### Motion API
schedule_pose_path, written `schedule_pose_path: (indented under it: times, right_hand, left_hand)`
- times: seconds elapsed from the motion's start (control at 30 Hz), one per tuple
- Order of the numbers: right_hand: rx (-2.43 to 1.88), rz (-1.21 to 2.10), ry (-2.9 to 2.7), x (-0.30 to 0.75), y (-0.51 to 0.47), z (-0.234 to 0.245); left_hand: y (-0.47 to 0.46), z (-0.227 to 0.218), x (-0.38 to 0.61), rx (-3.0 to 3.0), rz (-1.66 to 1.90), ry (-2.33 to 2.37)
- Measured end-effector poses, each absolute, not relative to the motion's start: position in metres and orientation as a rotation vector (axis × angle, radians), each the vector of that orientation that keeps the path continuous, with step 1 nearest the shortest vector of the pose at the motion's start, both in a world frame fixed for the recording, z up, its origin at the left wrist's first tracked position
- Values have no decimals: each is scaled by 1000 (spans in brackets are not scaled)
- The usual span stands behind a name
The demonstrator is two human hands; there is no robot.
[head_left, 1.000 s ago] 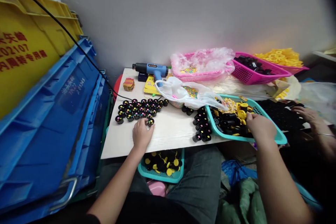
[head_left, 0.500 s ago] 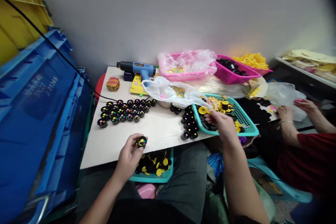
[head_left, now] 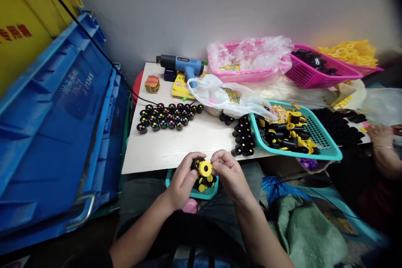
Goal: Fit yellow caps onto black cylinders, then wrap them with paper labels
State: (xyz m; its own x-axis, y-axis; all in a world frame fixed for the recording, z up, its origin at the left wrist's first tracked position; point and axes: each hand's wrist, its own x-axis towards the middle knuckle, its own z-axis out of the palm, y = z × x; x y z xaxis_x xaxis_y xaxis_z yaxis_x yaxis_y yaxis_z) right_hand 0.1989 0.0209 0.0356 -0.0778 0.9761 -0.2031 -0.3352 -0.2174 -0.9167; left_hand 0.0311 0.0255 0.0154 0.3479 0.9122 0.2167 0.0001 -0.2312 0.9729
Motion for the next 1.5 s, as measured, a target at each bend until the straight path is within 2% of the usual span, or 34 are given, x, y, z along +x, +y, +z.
schedule_pose_path:
  times: [0.4, 0.57, 0.7, 0.8, 0.97, 1.17, 1.4, 1.5]
  right_hand:
    - [-1049, 1490, -895, 187, 20, 27]
    - [-986, 1609, -869, 186, 21, 25]
    - [-825, 1839, -957, 181, 23, 28]
    - [-818, 1865, -978, 173, 22, 28]
    - [-807, 1822, -836, 166, 17, 24]
    - [-597, 2003, -867, 177, 17, 26]
    - [-857, 1712, -761, 160, 12, 18]
    - [-776, 1804, -716, 163, 11, 10]
  left_hand:
    - [23, 18, 33, 1710, 1068, 935]
    - [23, 11, 33, 1899, 1178, 903]
    - [26, 14, 34, 2197, 1287, 901]
    - [29, 19, 35, 2281, 1317, 836]
    - [33, 17, 36, 2218, 1365, 703]
    - [35, 8, 32, 2084, 1406, 648]
    - [32, 1, 37, 1994, 1434, 651]
    - [30, 3, 42, 1807, 1477, 595]
